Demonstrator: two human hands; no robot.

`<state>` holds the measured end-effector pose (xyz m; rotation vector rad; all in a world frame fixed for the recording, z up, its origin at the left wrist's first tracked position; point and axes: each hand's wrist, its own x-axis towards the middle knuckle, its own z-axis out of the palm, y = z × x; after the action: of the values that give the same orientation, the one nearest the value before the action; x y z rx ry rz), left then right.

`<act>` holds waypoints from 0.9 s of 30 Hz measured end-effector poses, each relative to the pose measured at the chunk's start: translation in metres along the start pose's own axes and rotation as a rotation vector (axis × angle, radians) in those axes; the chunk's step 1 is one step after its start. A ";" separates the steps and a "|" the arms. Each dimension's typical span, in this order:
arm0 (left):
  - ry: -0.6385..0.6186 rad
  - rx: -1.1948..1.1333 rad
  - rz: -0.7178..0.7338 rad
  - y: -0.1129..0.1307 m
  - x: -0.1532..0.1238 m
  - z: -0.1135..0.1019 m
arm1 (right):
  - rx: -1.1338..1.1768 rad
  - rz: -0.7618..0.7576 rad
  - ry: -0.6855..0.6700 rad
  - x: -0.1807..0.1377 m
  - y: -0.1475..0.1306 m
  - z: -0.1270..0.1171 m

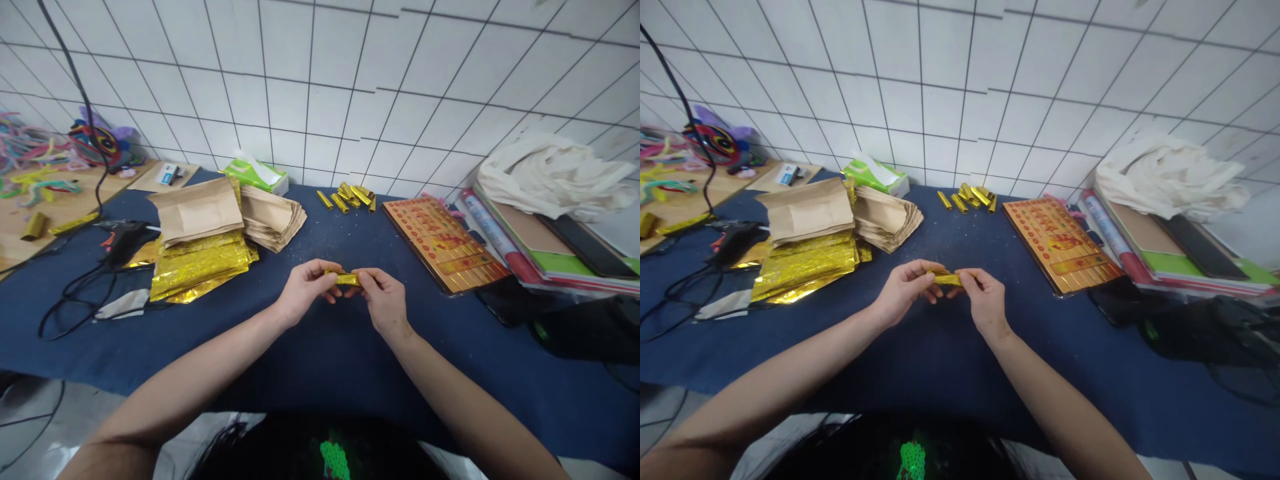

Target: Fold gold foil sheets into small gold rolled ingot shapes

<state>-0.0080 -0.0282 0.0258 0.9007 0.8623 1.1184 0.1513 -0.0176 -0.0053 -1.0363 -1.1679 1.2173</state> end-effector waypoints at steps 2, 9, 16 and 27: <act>0.002 0.058 0.050 -0.002 -0.001 0.002 | 0.019 -0.004 0.019 0.000 0.001 0.000; 0.041 0.095 0.133 -0.002 -0.003 0.004 | -0.146 -0.206 -0.014 -0.009 -0.008 0.000; 0.068 0.136 0.176 0.000 -0.009 0.007 | -0.386 -0.433 -0.102 -0.013 -0.013 -0.001; 0.051 0.377 0.298 -0.003 -0.019 0.007 | -0.390 -0.515 -0.187 -0.017 -0.017 0.002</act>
<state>-0.0051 -0.0487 0.0276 1.3509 1.0238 1.2592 0.1522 -0.0363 0.0103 -0.8305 -1.7389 0.7015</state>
